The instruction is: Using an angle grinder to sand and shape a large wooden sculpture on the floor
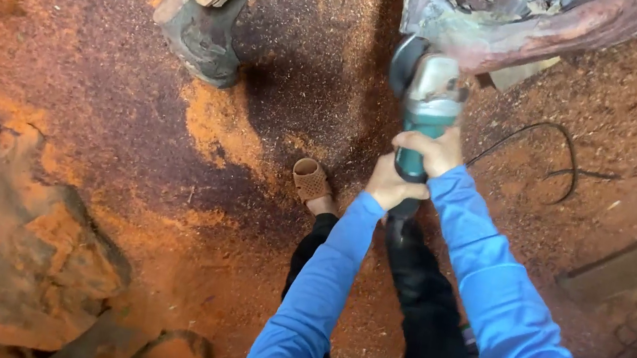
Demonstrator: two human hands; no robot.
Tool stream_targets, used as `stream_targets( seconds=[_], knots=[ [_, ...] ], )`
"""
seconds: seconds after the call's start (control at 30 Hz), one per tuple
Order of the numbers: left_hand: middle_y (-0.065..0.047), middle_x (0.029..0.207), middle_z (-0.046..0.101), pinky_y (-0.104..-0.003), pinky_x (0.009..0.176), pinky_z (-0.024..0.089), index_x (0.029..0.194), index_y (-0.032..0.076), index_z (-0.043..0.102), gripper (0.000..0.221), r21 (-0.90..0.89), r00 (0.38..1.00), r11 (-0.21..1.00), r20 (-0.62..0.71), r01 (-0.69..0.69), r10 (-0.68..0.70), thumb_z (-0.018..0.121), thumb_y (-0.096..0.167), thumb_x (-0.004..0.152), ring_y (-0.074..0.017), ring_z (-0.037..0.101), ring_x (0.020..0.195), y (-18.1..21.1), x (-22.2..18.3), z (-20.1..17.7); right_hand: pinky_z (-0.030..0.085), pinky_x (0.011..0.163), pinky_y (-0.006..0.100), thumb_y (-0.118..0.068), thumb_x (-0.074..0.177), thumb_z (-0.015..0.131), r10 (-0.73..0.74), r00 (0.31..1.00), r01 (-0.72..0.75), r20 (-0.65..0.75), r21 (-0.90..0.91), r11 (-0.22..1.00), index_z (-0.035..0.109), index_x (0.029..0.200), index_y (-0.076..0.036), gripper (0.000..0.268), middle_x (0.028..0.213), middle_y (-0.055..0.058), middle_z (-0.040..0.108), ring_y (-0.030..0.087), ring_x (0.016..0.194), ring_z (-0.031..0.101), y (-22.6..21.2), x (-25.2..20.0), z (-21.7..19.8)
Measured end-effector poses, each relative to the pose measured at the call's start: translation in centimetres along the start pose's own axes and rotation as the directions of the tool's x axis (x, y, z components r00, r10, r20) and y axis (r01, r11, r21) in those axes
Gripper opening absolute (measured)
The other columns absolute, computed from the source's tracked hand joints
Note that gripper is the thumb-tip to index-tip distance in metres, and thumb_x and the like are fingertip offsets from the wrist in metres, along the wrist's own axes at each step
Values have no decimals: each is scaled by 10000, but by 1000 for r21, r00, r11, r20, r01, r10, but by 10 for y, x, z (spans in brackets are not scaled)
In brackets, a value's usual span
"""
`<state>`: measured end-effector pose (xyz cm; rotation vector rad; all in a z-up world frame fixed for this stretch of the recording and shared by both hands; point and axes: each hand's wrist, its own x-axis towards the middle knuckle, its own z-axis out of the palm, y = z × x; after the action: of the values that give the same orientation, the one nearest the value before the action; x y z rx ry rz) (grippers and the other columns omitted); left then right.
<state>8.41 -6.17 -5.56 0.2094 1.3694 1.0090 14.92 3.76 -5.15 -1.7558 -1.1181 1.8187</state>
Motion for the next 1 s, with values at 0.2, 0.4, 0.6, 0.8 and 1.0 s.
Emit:
stream_targets(
  seconds=[0.2, 0.4, 0.6, 0.8, 1.0],
  knots=[
    [-44, 884, 716, -354, 839, 533, 930, 79, 691, 503, -199, 999, 980, 34, -17, 24, 918, 47, 482, -172, 642, 845, -56, -40, -18, 545, 753, 414, -297, 514, 998, 232, 973, -221, -11, -361, 906, 694, 901, -40, 555, 817, 123, 685, 263, 817, 680, 16, -39, 18],
    [-87, 853, 707, -442, 831, 543, 876, 21, 622, 401, -200, 959, 950, 107, -239, 264, 875, 4, 565, -227, 630, 853, -68, 4, -22, 540, 762, 450, -272, 597, 933, 207, 978, -183, 1, -461, 868, 696, 919, 36, 504, 858, 202, 723, 337, 879, 720, 26, -12, 22],
    [-63, 944, 702, -374, 821, 524, 989, 48, 666, 594, -149, 905, 912, 139, -381, 401, 968, 99, 481, -184, 615, 894, -94, 55, -37, 555, 789, 416, -255, 493, 985, -124, 992, 128, 35, -199, 972, 716, 946, -23, 575, 865, 169, 732, 252, 865, 712, 105, 34, 11],
    [-82, 879, 692, -374, 747, 507, 964, 33, 692, 601, 67, 817, 822, 186, -565, 546, 955, 67, 425, -163, 603, 868, -102, 69, -38, 525, 673, 271, -105, 513, 969, -433, 901, 434, -38, 24, 901, 730, 836, -3, 414, 738, 142, 695, 182, 741, 638, 144, 48, 3],
    [-78, 946, 702, -360, 806, 509, 1056, 13, 675, 691, 70, 763, 765, 173, -640, 622, 959, 83, 430, -166, 619, 890, -181, 131, -60, 557, 670, 327, -190, 504, 1011, -502, 861, 499, 78, 61, 865, 728, 863, -3, 493, 755, 164, 713, 204, 731, 672, 150, 65, 0]
  ],
)
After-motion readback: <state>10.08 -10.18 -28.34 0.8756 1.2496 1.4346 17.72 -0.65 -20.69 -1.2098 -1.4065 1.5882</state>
